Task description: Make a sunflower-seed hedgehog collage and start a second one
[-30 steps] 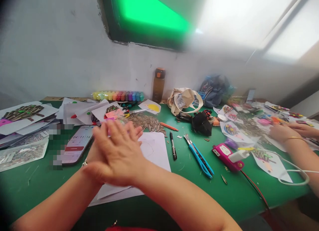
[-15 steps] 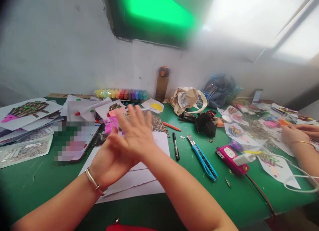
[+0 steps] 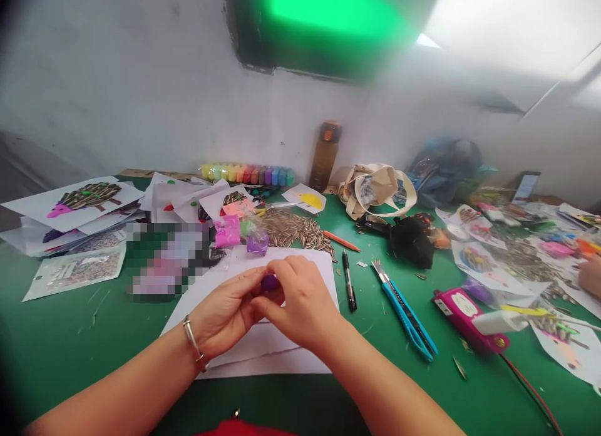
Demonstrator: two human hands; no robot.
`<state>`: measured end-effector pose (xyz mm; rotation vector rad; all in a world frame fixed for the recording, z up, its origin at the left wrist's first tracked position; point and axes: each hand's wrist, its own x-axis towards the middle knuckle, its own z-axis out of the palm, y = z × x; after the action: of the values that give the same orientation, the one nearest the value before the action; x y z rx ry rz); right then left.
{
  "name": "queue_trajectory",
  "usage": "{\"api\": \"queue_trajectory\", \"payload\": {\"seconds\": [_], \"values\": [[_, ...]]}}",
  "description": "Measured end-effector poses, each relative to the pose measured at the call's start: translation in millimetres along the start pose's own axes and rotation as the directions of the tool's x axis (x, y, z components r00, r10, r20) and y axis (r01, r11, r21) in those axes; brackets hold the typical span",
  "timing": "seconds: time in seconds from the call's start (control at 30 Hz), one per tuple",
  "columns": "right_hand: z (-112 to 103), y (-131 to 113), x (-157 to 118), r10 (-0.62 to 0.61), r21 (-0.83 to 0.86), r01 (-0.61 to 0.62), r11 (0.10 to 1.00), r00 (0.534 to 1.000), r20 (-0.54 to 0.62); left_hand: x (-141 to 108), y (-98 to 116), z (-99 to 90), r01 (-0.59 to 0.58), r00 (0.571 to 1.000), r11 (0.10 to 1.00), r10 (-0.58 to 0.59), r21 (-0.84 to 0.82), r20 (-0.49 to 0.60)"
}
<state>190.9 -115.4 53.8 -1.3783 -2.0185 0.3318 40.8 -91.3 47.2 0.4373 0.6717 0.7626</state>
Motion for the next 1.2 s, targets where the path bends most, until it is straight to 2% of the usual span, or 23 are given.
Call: {"api": "queue_trajectory", "payload": {"seconds": [0.13, 0.27, 0.37, 0.53, 0.6, 0.7, 0.83, 0.93, 1.07, 1.2], "values": [[8.7, 8.3, -1.6, 0.063, 0.116, -0.071, 0.991, 0.996, 0.068, -0.6, 0.2, -4.7, -0.008, 0.999, 1.000, 0.008, 0.017, -0.037], [8.2, 21.1, -4.1, 0.159, 0.294, -0.173, 0.940, 0.985, 0.070, 1.6, 0.7, -6.6, 0.016, 1.000, 0.992, -0.016, 0.129, 0.004], [6.0, 24.0, -6.7, 0.226, 0.372, -0.247, 0.895, 0.969, 0.100, 5.1, -0.4, -10.0, -0.007, 1.000, 0.982, 0.009, 0.191, -0.008], [5.7, 23.5, -6.8, 0.373, 0.520, -0.434, 0.736, 0.900, 0.225, 8.4, -2.0, -13.2, -0.065, 0.994, 0.952, 0.089, 0.299, -0.067], [5.6, 22.9, -6.1, 0.399, 0.522, -0.482, 0.704, 0.876, 0.271, 7.9, -1.9, -11.5, -0.075, 0.991, 0.935, 0.109, 0.347, -0.078], [5.0, 20.4, -5.3, 0.370, 0.512, -0.488, 0.708, 0.872, 0.320, 5.9, -0.9, -7.5, -0.104, 0.988, 0.913, 0.139, 0.394, -0.062], [2.3, 16.6, -4.0, 0.312, 0.596, -0.493, 0.634, 0.868, 0.386, 4.3, -0.1, -5.0, -0.139, 0.983, 0.882, 0.178, 0.451, -0.046], [0.2, 17.4, -2.8, 0.292, 0.599, -0.496, 0.628, 0.864, 0.410, 4.8, -1.4, -6.1, -0.140, 0.983, 0.875, 0.179, 0.463, -0.041], [0.4, 22.0, -2.8, 0.329, 0.555, -0.497, 0.667, 0.865, 0.379, 5.2, -2.4, -7.6, -0.102, 0.989, 0.910, 0.136, 0.402, -0.058], [1.8, 24.3, -4.3, 0.372, 0.523, -0.466, 0.713, 0.884, 0.282, 3.9, -0.1, -7.6, -0.102, 0.987, 0.928, 0.140, 0.357, -0.084]]}}
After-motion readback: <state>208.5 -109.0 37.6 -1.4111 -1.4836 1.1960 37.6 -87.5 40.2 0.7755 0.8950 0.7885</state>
